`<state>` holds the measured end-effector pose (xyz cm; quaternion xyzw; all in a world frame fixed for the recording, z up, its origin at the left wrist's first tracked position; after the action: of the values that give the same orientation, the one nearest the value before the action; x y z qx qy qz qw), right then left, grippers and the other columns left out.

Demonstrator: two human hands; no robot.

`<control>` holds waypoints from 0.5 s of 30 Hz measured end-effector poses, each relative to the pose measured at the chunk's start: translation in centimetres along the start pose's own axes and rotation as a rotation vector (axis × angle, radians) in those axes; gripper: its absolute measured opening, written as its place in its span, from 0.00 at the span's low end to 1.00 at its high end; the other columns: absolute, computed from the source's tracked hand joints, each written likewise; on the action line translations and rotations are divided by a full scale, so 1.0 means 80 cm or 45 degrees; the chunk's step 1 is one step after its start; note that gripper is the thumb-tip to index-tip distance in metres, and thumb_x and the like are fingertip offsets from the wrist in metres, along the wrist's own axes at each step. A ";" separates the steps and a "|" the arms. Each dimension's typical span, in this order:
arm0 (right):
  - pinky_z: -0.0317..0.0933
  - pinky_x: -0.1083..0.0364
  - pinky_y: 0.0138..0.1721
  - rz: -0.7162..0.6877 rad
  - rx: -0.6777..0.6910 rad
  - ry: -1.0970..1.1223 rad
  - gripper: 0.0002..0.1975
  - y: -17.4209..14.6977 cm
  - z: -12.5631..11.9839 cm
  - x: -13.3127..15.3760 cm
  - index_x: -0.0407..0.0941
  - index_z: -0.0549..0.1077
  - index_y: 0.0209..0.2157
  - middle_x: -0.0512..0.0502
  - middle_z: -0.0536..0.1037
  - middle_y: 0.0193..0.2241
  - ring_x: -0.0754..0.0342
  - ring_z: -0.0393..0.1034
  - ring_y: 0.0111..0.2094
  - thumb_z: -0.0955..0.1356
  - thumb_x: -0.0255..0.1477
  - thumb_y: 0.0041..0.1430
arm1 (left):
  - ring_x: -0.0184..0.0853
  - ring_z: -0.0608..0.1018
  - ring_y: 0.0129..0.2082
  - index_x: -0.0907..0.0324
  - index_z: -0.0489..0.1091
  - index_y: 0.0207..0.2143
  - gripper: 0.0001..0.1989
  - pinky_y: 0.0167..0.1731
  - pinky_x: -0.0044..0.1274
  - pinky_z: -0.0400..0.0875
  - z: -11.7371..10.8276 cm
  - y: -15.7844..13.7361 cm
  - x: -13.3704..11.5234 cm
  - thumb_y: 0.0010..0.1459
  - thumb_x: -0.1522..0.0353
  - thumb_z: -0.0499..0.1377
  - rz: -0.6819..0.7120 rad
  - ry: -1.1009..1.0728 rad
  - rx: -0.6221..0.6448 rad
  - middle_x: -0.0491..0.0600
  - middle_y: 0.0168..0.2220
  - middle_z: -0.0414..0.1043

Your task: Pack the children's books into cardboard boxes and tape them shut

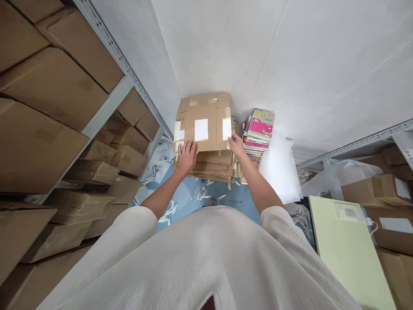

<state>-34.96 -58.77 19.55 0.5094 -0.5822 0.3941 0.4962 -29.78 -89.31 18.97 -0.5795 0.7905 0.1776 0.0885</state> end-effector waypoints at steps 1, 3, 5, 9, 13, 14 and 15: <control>0.72 0.47 0.52 -0.013 -0.003 0.016 0.23 0.000 0.002 0.005 0.48 0.82 0.46 0.46 0.84 0.40 0.45 0.77 0.46 0.74 0.52 0.61 | 0.53 0.58 0.84 0.61 0.62 0.81 0.32 0.83 0.53 0.40 -0.005 0.000 0.001 0.81 0.62 0.45 -0.003 -0.001 -0.011 0.63 0.82 0.58; 0.72 0.47 0.52 -0.038 -0.015 0.051 0.22 -0.001 0.005 0.015 0.48 0.82 0.45 0.46 0.84 0.40 0.46 0.77 0.45 0.74 0.51 0.61 | 0.53 0.58 0.84 0.60 0.61 0.81 0.32 0.83 0.54 0.39 -0.012 0.000 0.002 0.81 0.63 0.46 -0.005 -0.001 -0.027 0.63 0.82 0.58; 0.72 0.46 0.52 -0.061 -0.023 0.049 0.22 -0.002 0.004 0.025 0.48 0.82 0.46 0.45 0.84 0.41 0.45 0.77 0.46 0.74 0.51 0.61 | 0.53 0.58 0.84 0.60 0.62 0.81 0.32 0.83 0.55 0.39 -0.017 0.002 0.001 0.81 0.63 0.46 -0.001 0.000 -0.033 0.63 0.82 0.58; 0.73 0.44 0.55 -0.124 -0.053 0.000 0.23 -0.009 -0.021 0.044 0.47 0.82 0.47 0.43 0.85 0.42 0.43 0.78 0.49 0.75 0.51 0.62 | 0.53 0.58 0.84 0.59 0.61 0.82 0.32 0.83 0.55 0.39 -0.021 0.012 -0.012 0.81 0.62 0.47 0.053 -0.009 -0.045 0.63 0.82 0.58; 0.74 0.43 0.55 -0.177 -0.175 -0.016 0.26 -0.033 -0.075 0.058 0.46 0.83 0.49 0.42 0.86 0.44 0.43 0.79 0.48 0.75 0.54 0.63 | 0.54 0.58 0.84 0.59 0.61 0.82 0.33 0.83 0.55 0.39 -0.017 0.033 -0.048 0.80 0.60 0.49 0.143 -0.053 -0.073 0.64 0.82 0.58; 0.75 0.43 0.55 -0.178 -0.216 -0.016 0.27 -0.042 -0.092 0.060 0.46 0.83 0.49 0.42 0.86 0.44 0.43 0.79 0.48 0.75 0.54 0.63 | 0.54 0.58 0.84 0.59 0.61 0.81 0.33 0.83 0.55 0.40 -0.014 0.038 -0.061 0.80 0.60 0.49 0.173 -0.065 -0.069 0.64 0.82 0.58; 0.75 0.44 0.55 -0.174 -0.258 -0.014 0.27 -0.053 -0.109 0.061 0.47 0.83 0.48 0.43 0.86 0.44 0.43 0.79 0.47 0.75 0.55 0.62 | 0.54 0.59 0.84 0.59 0.62 0.81 0.33 0.83 0.55 0.40 -0.010 0.042 -0.076 0.80 0.59 0.49 0.206 -0.075 -0.062 0.64 0.82 0.58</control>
<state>-29.22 -52.02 25.87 0.4975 -0.5856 0.2957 0.5676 -31.05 -83.35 22.40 -0.5103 0.8272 0.2202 0.0828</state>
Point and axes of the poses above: each hand's wrist, its own y-axis towards the middle knuckle, its own z-axis out of the palm, x = y × z, the point moved 5 cm from there along y, towards the middle knuckle
